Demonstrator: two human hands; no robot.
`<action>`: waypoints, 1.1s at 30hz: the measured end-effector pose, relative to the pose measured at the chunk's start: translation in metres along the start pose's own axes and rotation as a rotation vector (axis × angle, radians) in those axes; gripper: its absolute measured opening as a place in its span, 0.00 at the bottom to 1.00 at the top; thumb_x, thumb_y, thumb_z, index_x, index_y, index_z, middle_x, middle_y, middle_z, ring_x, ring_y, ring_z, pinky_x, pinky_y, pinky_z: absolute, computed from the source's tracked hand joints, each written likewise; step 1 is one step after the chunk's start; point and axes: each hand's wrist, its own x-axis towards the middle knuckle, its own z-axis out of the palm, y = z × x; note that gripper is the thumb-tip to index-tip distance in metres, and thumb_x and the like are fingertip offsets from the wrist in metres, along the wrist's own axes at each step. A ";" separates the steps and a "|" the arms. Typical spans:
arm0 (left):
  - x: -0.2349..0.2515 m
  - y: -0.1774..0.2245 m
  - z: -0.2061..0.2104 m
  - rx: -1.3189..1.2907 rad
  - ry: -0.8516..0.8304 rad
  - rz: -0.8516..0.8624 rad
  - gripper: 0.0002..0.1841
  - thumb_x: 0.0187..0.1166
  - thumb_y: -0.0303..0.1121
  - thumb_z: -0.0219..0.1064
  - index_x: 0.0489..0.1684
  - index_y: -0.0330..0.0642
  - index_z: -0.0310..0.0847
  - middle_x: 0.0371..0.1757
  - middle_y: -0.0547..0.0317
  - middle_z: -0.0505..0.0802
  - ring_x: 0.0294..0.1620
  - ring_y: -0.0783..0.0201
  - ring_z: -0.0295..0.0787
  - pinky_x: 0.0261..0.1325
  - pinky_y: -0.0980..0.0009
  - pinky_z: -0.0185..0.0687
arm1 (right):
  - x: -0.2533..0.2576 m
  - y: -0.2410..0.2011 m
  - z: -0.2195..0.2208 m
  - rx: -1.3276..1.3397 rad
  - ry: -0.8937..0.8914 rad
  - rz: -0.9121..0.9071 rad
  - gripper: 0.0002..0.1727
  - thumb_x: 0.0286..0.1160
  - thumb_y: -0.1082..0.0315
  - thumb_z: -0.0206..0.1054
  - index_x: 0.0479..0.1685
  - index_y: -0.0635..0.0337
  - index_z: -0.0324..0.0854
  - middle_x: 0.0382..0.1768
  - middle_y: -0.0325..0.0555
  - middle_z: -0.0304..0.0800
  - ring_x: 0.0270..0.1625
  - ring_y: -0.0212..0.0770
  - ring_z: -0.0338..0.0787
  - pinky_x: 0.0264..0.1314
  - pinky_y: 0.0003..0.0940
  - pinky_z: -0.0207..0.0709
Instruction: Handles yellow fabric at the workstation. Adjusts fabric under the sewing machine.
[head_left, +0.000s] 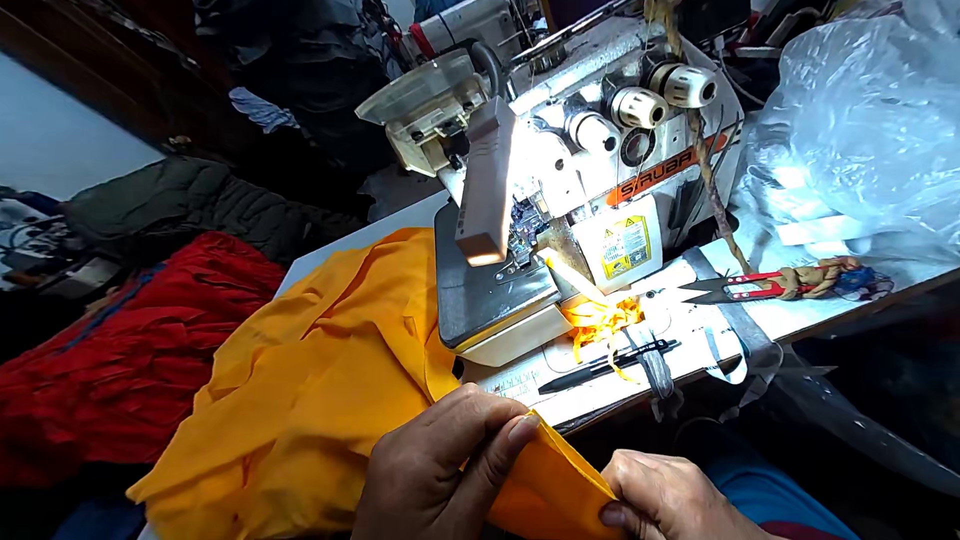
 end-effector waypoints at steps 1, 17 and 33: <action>0.000 0.002 0.000 0.017 0.000 0.004 0.17 0.87 0.39 0.61 0.32 0.34 0.86 0.30 0.65 0.87 0.37 0.89 0.80 0.44 0.92 0.74 | 0.000 -0.001 0.000 -0.003 0.005 -0.007 0.13 0.85 0.71 0.60 0.35 0.72 0.83 0.31 0.59 0.88 0.38 0.46 0.90 0.45 0.30 0.81; -0.005 -0.009 0.018 0.004 0.155 0.021 0.20 0.91 0.50 0.49 0.35 0.47 0.78 0.33 0.74 0.88 0.41 0.91 0.84 0.45 0.91 0.78 | -0.004 0.007 0.004 -0.016 0.088 -0.104 0.20 0.90 0.64 0.56 0.29 0.68 0.79 0.25 0.53 0.79 0.33 0.42 0.82 0.39 0.24 0.74; -0.013 -0.004 0.027 -0.168 -0.036 0.102 0.17 0.88 0.44 0.57 0.38 0.39 0.83 0.35 0.63 0.89 0.42 0.86 0.84 0.50 0.90 0.76 | 0.025 -0.002 -0.001 0.173 0.213 -0.144 0.15 0.86 0.63 0.62 0.51 0.69 0.85 0.44 0.50 0.94 0.51 0.26 0.90 0.60 0.16 0.79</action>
